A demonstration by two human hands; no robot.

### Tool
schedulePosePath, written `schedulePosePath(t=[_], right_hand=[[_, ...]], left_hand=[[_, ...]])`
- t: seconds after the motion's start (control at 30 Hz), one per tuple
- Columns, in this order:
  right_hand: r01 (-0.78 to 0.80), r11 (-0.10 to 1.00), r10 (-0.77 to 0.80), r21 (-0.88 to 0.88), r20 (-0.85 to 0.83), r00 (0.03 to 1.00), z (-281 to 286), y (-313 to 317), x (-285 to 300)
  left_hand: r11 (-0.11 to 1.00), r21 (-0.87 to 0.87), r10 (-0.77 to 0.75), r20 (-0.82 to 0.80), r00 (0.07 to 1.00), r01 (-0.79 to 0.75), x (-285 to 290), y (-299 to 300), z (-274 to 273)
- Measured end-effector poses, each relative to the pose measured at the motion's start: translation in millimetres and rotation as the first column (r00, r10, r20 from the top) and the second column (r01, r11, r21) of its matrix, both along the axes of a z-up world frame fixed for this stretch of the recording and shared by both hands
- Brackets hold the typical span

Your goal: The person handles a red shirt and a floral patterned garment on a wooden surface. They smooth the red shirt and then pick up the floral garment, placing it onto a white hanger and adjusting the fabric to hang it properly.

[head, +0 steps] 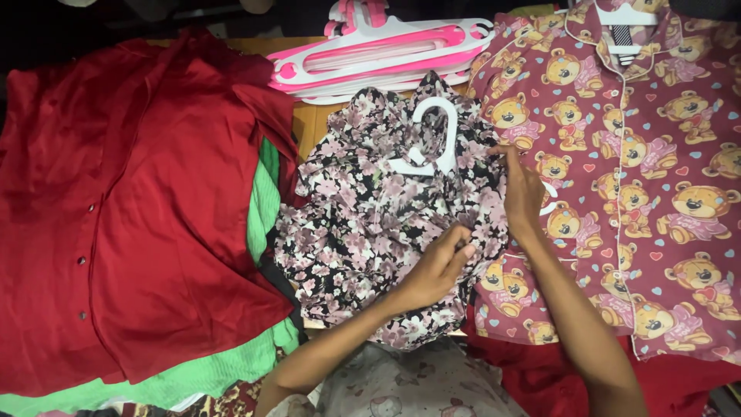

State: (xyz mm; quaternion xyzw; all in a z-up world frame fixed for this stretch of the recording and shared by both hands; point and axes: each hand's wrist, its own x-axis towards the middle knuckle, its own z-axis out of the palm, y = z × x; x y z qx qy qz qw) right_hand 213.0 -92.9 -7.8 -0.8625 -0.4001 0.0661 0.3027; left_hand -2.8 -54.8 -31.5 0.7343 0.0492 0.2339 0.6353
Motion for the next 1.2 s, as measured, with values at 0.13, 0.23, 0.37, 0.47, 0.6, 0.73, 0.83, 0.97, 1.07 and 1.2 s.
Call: schedulePosePath(t=[0.13, 0.23, 0.37, 0.47, 0.6, 0.73, 0.83, 0.97, 1.07, 1.2], right_hand=[[-0.032, 0.998, 0.03, 0.055, 0.046, 0.999, -41.4, -4.4, 24.2], [-0.022, 0.987, 0.021, 0.157, 0.013, 1.0, -41.1, -5.6, 25.2], [-0.036, 0.965, 0.027, 0.258, 0.04, 0.999, -24.5, -6.2, 22.6], [-0.013, 0.952, 0.007, 0.306, 0.019, 1.0, -22.4, -7.0, 25.8], [0.037, 0.938, -0.014, 0.345, -0.07, 0.997, -11.0, -5.2, 26.8], [0.055, 0.942, -0.021, 0.331, -0.104, 0.994, -10.5, -7.7, 27.4], [0.057, 0.942, -0.018, 0.33, -0.118, 0.993, -12.6, -8.4, 30.8], [0.056, 0.951, -0.024, 0.305, -0.108, 0.994, -21.1, -5.2, 35.7], [0.039, 0.954, -0.009, 0.297, -0.104, 0.995, -35.9, -0.6, 39.6], [-0.065, 0.965, 0.078, 0.255, -0.04, 0.996, -40.0, -4.4, 33.7]], left_hand=[[0.996, 0.09, 0.019, -0.015, 1.0, -0.017, -11.7, 27.2, 18.8], [0.994, 0.1, 0.06, -0.043, 0.997, -0.055, -26.2, 55.9, 51.4], [0.79, 0.381, 0.542, -0.07, 0.837, -0.479, -49.2, 96.7, 85.3], [0.535, 0.525, 0.805, -0.079, 0.588, -0.662, -63.2, 119.9, 76.9], [0.549, 0.449, 0.829, -0.183, 0.529, -0.705, -81.3, 128.5, 68.3], [0.634, 0.378, 0.764, -0.167, 0.624, -0.675, -95.3, 133.1, 65.6], [0.61, 0.363, 0.791, -0.229, 0.567, -0.704, -105.6, 134.9, 89.7], [0.586, 0.624, 0.796, -0.321, 0.514, -0.517, -128.2, 152.0, 98.5], [0.365, 0.853, 0.88, -0.185, 0.438, -0.373, -118.0, 152.6, 89.4], [0.266, 0.915, 0.748, 0.002, 0.663, -0.303, -82.2, 140.9, 108.8]])
